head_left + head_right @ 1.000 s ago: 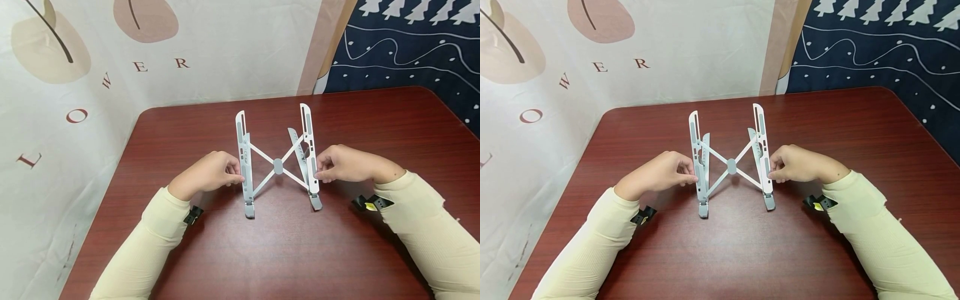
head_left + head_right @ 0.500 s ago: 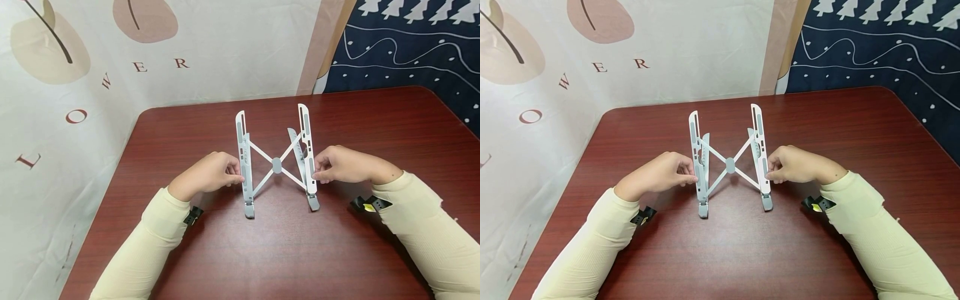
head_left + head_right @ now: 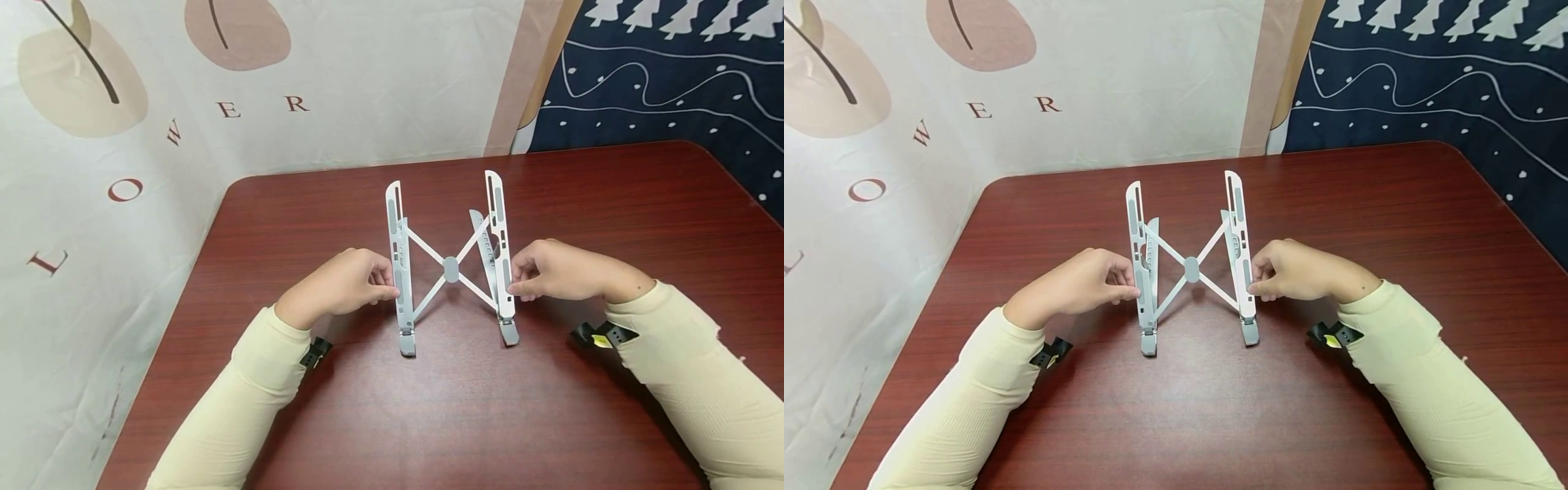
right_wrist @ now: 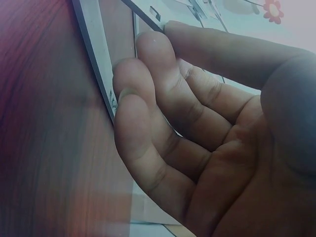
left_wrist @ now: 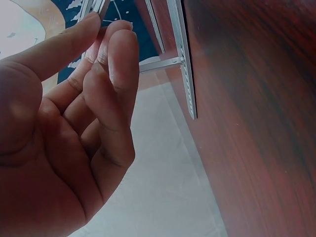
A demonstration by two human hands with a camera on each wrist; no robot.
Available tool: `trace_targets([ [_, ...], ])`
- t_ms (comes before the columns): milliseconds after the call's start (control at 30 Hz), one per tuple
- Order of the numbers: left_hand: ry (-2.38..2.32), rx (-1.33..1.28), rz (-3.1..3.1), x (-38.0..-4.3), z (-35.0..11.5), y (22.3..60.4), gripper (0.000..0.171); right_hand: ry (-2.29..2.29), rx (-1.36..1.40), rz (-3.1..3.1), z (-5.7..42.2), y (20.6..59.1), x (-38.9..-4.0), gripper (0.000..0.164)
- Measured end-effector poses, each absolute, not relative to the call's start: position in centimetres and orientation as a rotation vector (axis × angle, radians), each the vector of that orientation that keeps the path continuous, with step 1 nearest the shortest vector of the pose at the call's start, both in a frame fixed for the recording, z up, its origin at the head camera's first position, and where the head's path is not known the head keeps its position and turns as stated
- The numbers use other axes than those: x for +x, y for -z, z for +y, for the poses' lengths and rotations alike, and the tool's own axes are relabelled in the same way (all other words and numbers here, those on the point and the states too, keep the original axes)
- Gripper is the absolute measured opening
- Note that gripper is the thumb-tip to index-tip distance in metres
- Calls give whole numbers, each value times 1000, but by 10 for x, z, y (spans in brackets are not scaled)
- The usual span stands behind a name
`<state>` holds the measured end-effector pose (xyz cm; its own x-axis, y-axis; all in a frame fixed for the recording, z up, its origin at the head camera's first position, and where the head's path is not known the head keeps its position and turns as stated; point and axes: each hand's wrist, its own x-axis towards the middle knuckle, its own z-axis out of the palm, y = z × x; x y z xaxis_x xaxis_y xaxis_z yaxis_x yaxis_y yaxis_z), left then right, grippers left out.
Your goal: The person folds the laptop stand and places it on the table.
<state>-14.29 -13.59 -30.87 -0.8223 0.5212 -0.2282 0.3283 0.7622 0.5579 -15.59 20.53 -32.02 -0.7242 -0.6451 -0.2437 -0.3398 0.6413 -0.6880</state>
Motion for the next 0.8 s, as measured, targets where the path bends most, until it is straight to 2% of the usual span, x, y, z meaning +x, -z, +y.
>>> trace_targets([
  [800, -727, 678, 2597, -141, -134, 307, 18, 879, -792, 2393, 200, 320, -152, 17],
])
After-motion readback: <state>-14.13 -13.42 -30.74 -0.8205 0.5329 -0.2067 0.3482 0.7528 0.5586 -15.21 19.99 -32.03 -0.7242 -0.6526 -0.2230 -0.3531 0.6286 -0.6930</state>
